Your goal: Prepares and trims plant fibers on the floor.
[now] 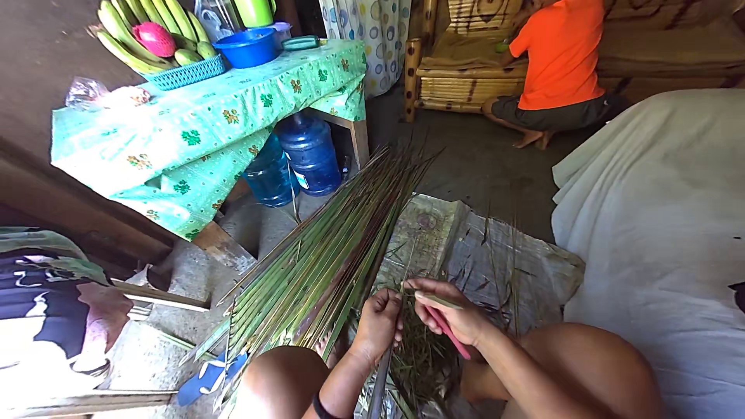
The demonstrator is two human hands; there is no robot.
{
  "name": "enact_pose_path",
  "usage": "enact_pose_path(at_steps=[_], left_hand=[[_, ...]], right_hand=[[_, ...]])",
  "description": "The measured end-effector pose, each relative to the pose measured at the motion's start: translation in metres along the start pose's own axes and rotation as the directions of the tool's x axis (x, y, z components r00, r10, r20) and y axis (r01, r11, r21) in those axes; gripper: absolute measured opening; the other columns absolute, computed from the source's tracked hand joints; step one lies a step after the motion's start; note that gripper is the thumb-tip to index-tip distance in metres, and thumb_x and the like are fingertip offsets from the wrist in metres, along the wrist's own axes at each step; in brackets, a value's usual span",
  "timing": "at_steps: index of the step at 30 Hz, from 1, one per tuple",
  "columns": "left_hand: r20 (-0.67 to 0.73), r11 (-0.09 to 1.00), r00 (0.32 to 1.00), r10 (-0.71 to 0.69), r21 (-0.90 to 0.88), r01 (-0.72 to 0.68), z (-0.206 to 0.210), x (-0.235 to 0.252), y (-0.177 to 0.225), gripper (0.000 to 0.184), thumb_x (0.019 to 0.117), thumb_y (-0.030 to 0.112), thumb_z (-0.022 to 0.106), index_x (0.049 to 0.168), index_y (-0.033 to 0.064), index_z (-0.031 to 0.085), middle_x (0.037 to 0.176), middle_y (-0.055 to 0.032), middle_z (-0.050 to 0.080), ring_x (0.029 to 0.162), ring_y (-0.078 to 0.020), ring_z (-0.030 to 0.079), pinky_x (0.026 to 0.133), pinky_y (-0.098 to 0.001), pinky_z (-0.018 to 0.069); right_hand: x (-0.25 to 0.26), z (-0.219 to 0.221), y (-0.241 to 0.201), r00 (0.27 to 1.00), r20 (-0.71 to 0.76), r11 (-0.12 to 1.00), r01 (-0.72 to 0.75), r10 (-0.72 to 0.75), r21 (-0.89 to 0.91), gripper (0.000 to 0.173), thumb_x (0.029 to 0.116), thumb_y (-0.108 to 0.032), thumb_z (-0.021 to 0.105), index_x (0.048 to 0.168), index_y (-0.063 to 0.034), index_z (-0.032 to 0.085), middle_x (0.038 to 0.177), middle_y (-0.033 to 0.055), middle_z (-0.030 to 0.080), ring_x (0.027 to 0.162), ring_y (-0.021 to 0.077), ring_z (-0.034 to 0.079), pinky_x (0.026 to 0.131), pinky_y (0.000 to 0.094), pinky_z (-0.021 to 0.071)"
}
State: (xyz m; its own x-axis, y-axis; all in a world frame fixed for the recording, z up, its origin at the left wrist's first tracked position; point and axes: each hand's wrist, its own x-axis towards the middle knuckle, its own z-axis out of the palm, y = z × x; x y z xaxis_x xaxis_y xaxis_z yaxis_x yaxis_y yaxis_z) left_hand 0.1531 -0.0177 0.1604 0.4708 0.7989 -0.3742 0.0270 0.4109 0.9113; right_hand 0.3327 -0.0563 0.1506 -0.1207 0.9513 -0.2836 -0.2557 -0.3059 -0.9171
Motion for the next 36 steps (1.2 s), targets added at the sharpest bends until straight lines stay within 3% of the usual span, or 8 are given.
enact_pose_path(at_steps=[6,12,18,24,28,32,36], left_hand=[[0.057,1.0,0.998,0.018,-0.019,-0.017,0.001,-0.002,-0.003,0.021,0.1095,0.011,0.043,0.096,0.0022,0.057,0.065,-0.0015,0.059,0.049,-0.0082,0.057,0.048,-0.0219,0.052],[0.169,0.994,0.981,-0.096,-0.025,0.102,-0.005,-0.012,0.003,0.019,0.1091,0.01,0.044,0.099,0.002,0.059,0.073,-0.0042,0.067,0.059,-0.0109,0.066,0.056,-0.0242,0.058],[-0.023,0.994,0.994,-0.105,-0.045,0.104,-0.001,-0.005,0.004,0.017,0.1105,0.011,0.043,0.102,0.0017,0.055,0.068,-0.0006,0.056,0.05,-0.0063,0.055,0.048,-0.0191,0.0495],[-0.093,0.992,0.994,0.057,0.117,-0.046,0.002,0.0,-0.007,0.016,0.1079,0.011,0.05,0.097,0.0021,0.057,0.064,0.0002,0.054,0.047,-0.0062,0.051,0.046,-0.0209,0.0472],[-0.064,1.0,0.998,-0.015,-0.02,0.014,-0.001,0.001,-0.003,0.021,0.1101,0.012,0.045,0.093,0.0041,0.056,0.059,0.0022,0.05,0.044,-0.0046,0.046,0.043,-0.0183,0.0412],[0.026,0.986,0.996,-0.08,-0.142,0.083,-0.006,0.0,0.002,0.025,0.1115,0.013,0.039,0.094,0.0068,0.055,0.059,0.0043,0.046,0.043,-0.0023,0.041,0.041,-0.0157,0.037],[0.088,0.978,0.989,-0.116,-0.163,0.129,-0.008,-0.001,0.002,0.026,0.1118,0.014,0.038,0.094,0.0081,0.055,0.058,0.0054,0.044,0.042,-0.0014,0.04,0.04,-0.0147,0.036]], right_hand=[[0.005,0.004,0.004,0.998,-0.057,1.0,-0.005,0.007,0.025,0.031,0.1005,-0.019,0.051,0.125,-0.0037,0.063,0.066,-0.0025,0.059,0.048,0.0051,0.052,0.044,0.0188,0.0444],[0.011,-0.008,-0.002,0.98,-0.191,0.996,0.067,-0.055,0.055,0.029,0.1043,-0.015,0.048,0.126,-0.0016,0.064,0.066,-0.0006,0.059,0.048,0.0058,0.052,0.044,0.0186,0.0435],[-0.008,0.014,0.005,1.0,-0.03,0.993,-0.011,0.007,-0.115,0.029,0.1032,-0.016,0.048,0.129,-0.0065,0.056,0.07,-0.0053,0.059,0.052,0.0022,0.052,0.048,0.0167,0.0429],[-0.006,0.032,0.012,0.99,-0.133,0.998,-0.035,0.042,0.054,0.023,0.1072,-0.015,0.046,0.123,-0.0059,0.06,0.066,-0.0015,0.058,0.048,0.0038,0.051,0.044,0.017,0.0416],[-0.002,0.027,0.019,0.987,-0.111,0.993,0.107,-0.113,-0.057,0.025,0.1043,-0.012,0.049,0.121,-0.0012,0.065,0.066,-0.0037,0.06,0.049,0.002,0.051,0.045,0.0164,0.0422],[0.003,0.01,0.022,0.953,0.014,0.91,0.292,-0.302,-0.295,0.024,0.1017,-0.011,0.05,0.114,-0.0004,0.068,0.071,-0.009,0.059,0.056,-0.0035,0.051,0.051,0.0129,0.0419],[0.005,0.001,0.024,0.92,0.048,0.823,0.371,-0.39,-0.429,0.027,0.1007,-0.011,0.052,0.116,0.0037,0.069,0.08,-0.0068,0.063,0.064,-0.0071,0.051,0.059,0.0105,0.0429]])
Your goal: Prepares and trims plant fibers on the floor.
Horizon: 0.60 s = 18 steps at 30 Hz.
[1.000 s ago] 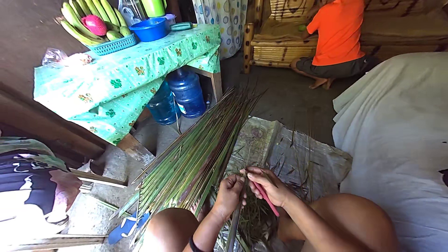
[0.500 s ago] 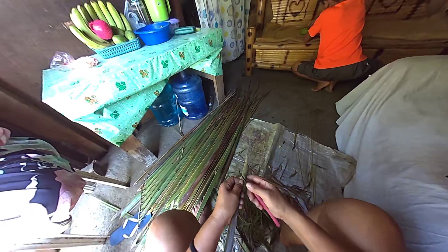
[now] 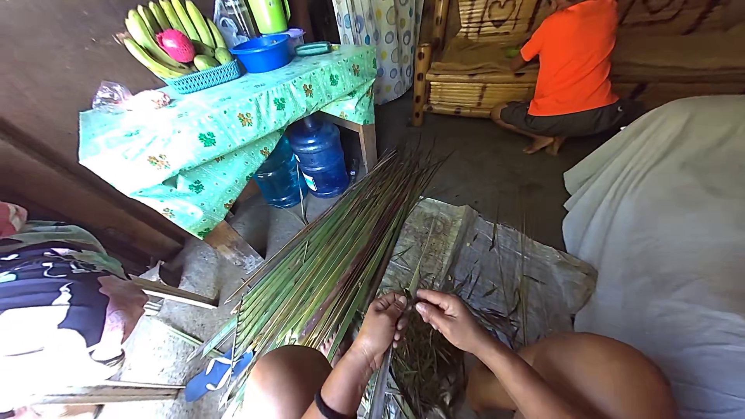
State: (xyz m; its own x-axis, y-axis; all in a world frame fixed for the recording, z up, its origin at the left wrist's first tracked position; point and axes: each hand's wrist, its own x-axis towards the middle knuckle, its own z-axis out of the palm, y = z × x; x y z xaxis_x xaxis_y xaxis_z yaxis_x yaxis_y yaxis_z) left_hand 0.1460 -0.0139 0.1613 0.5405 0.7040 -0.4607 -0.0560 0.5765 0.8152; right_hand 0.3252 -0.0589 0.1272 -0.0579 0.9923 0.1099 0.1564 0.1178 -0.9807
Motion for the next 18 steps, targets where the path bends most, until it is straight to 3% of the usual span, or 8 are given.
enact_pose_path(at_steps=[4,11,18], left_hand=[[0.021,1.0,1.0,0.003,0.026,-0.004,0.003,-0.003,-0.002,0.025,0.1114,0.015,0.04,0.095,0.0066,0.057,0.057,0.0053,0.045,0.042,-0.0015,0.041,0.04,-0.0149,0.0369],[0.034,0.997,0.999,0.019,0.07,-0.021,0.004,-0.003,-0.004,0.023,0.111,0.014,0.041,0.094,0.0072,0.056,0.058,0.0049,0.045,0.043,-0.0021,0.041,0.042,-0.0155,0.0379],[0.03,0.993,0.999,0.023,0.111,-0.027,0.007,-0.004,-0.006,0.022,0.1102,0.013,0.044,0.093,0.0068,0.056,0.058,0.0046,0.046,0.043,-0.0022,0.042,0.042,-0.0155,0.0383]], right_hand=[[0.004,-0.003,0.005,0.993,-0.115,1.0,0.006,-0.007,-0.01,0.03,0.1,-0.009,0.053,0.122,0.0061,0.066,0.082,-0.0051,0.065,0.063,-0.0058,0.053,0.059,0.0116,0.0457],[0.01,-0.006,0.003,0.973,-0.162,0.963,-0.123,0.165,0.241,0.037,0.1004,-0.007,0.05,0.134,0.0039,0.06,0.07,-0.0054,0.059,0.052,0.0013,0.051,0.047,0.0159,0.0432],[0.021,-0.014,0.002,0.939,-0.249,0.94,-0.159,0.239,0.301,0.035,0.1047,-0.006,0.047,0.137,0.0041,0.059,0.069,-0.0036,0.057,0.048,0.0034,0.048,0.045,0.0177,0.0425]])
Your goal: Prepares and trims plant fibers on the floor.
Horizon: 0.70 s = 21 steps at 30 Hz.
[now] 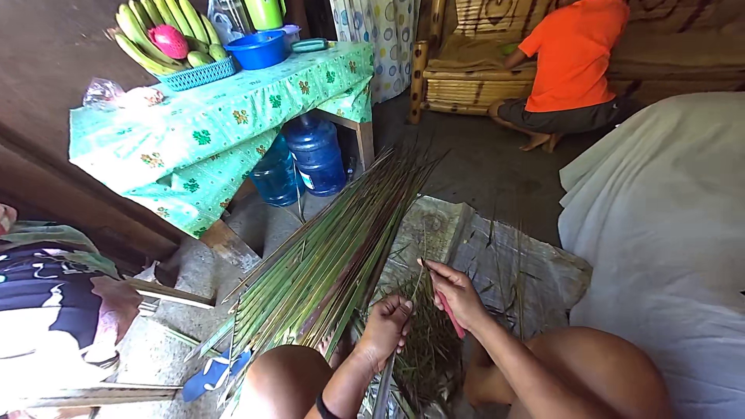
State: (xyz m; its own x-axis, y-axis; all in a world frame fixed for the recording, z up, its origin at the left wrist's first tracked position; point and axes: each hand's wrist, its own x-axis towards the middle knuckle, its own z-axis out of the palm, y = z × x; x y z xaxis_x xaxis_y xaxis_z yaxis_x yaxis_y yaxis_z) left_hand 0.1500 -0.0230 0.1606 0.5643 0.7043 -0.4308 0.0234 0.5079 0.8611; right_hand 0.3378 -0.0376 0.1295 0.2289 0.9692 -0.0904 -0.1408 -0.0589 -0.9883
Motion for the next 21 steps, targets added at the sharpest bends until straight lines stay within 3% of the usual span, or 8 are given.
enact_pose_path(at_steps=[21], left_hand=[[0.106,0.998,0.993,-0.052,-0.024,0.055,0.004,-0.002,-0.004,0.023,0.1102,0.012,0.042,0.094,0.0079,0.057,0.058,0.0057,0.046,0.042,-0.0005,0.041,0.041,-0.0143,0.0376]], right_hand=[[0.029,-0.033,-0.021,0.962,-0.273,0.991,0.02,0.017,0.131,0.035,0.108,-0.008,0.045,0.14,0.0,0.056,0.067,-0.0002,0.054,0.049,0.0065,0.048,0.043,0.019,0.0408]])
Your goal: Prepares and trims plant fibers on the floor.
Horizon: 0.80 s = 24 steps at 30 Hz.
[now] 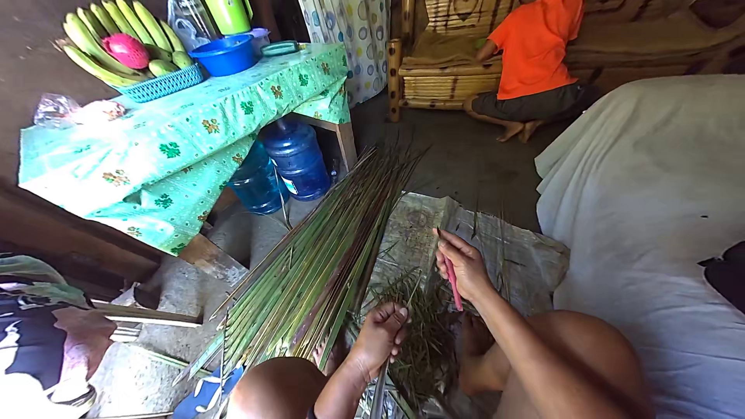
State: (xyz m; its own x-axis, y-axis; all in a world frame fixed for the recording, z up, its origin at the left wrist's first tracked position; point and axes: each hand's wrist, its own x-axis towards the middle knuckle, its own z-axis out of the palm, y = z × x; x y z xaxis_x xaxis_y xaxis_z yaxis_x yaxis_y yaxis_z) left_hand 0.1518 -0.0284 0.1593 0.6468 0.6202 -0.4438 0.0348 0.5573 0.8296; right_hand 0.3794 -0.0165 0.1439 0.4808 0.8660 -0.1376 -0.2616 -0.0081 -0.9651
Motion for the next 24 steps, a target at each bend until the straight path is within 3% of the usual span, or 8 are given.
enact_pose_path(at_steps=[3,6,9,11,13,20,24], left_hand=[[-0.01,1.0,1.0,-0.008,-0.017,0.007,-0.001,-0.001,-0.001,0.022,0.1102,0.012,0.041,0.095,0.0075,0.057,0.058,0.0052,0.047,0.042,-0.0008,0.042,0.041,-0.0142,0.0384],[-0.065,0.999,0.998,0.008,-0.041,-0.011,-0.003,0.001,0.0,0.022,0.1105,0.013,0.042,0.097,0.0055,0.058,0.059,0.0028,0.05,0.043,-0.0027,0.046,0.041,-0.0154,0.0418],[-0.097,0.998,0.995,0.033,-0.05,-0.038,-0.004,0.004,0.003,0.023,0.1105,0.013,0.043,0.097,0.0038,0.059,0.061,0.001,0.053,0.045,-0.0047,0.049,0.043,-0.0171,0.0446],[-0.105,0.998,0.993,0.05,-0.039,-0.055,-0.003,0.005,0.004,0.022,0.11,0.012,0.044,0.095,0.0037,0.059,0.063,-0.0001,0.055,0.047,-0.0059,0.052,0.045,-0.0184,0.0475],[-0.109,0.997,0.992,0.069,-0.029,-0.072,-0.003,0.006,0.004,0.022,0.1094,0.012,0.046,0.094,0.0034,0.059,0.066,-0.0015,0.058,0.05,-0.0074,0.055,0.048,-0.0202,0.0505],[-0.052,0.997,0.996,0.072,-0.012,-0.073,-0.007,-0.002,0.005,0.016,0.1063,0.007,0.051,0.098,0.0017,0.064,0.078,-0.0048,0.069,0.066,-0.0115,0.068,0.061,-0.0249,0.0585],[-0.153,0.997,0.987,0.047,-0.051,-0.056,-0.002,0.002,0.004,0.016,0.1088,0.007,0.045,0.1,0.001,0.057,0.075,-0.0049,0.062,0.058,-0.0111,0.063,0.055,-0.0243,0.0566]], right_hand=[[0.007,-0.011,-0.005,0.999,-0.041,1.0,0.018,-0.017,0.015,0.034,0.1089,-0.009,0.044,0.14,-0.0009,0.056,0.067,-0.0001,0.054,0.048,0.0064,0.048,0.043,0.0185,0.0408],[-0.006,-0.015,-0.013,0.986,0.159,0.997,-0.048,0.057,-0.056,0.036,0.1085,-0.012,0.04,0.139,-0.0006,0.055,0.068,-0.001,0.058,0.049,0.0053,0.051,0.043,0.0184,0.042],[-0.032,-0.009,-0.016,0.833,0.483,0.96,-0.194,0.27,-0.202,0.042,0.1037,-0.02,0.04,0.14,-0.0042,0.054,0.071,-0.0029,0.061,0.049,0.0034,0.05,0.044,0.018,0.0414],[-0.045,-0.001,-0.012,0.72,0.583,0.926,-0.286,0.378,-0.247,0.041,0.1023,-0.024,0.043,0.137,-0.0079,0.057,0.071,-0.0037,0.061,0.048,0.0025,0.05,0.043,0.0172,0.041],[-0.051,0.006,-0.006,0.679,0.607,0.909,-0.351,0.412,-0.224,0.038,0.104,-0.022,0.044,0.135,-0.0083,0.058,0.071,-0.0031,0.059,0.049,0.0029,0.049,0.044,0.0171,0.0408],[-0.036,0.006,-0.011,0.815,0.478,0.942,-0.317,0.328,-0.106,0.037,0.1078,-0.017,0.039,0.136,-0.004,0.058,0.067,-0.0023,0.057,0.047,0.0039,0.048,0.043,0.0175,0.0408],[-0.049,0.01,-0.007,0.787,0.525,0.946,-0.265,0.324,-0.186,0.037,0.1043,-0.017,0.042,0.137,-0.005,0.054,0.068,-0.0031,0.058,0.048,0.0038,0.05,0.044,0.0178,0.0413]])
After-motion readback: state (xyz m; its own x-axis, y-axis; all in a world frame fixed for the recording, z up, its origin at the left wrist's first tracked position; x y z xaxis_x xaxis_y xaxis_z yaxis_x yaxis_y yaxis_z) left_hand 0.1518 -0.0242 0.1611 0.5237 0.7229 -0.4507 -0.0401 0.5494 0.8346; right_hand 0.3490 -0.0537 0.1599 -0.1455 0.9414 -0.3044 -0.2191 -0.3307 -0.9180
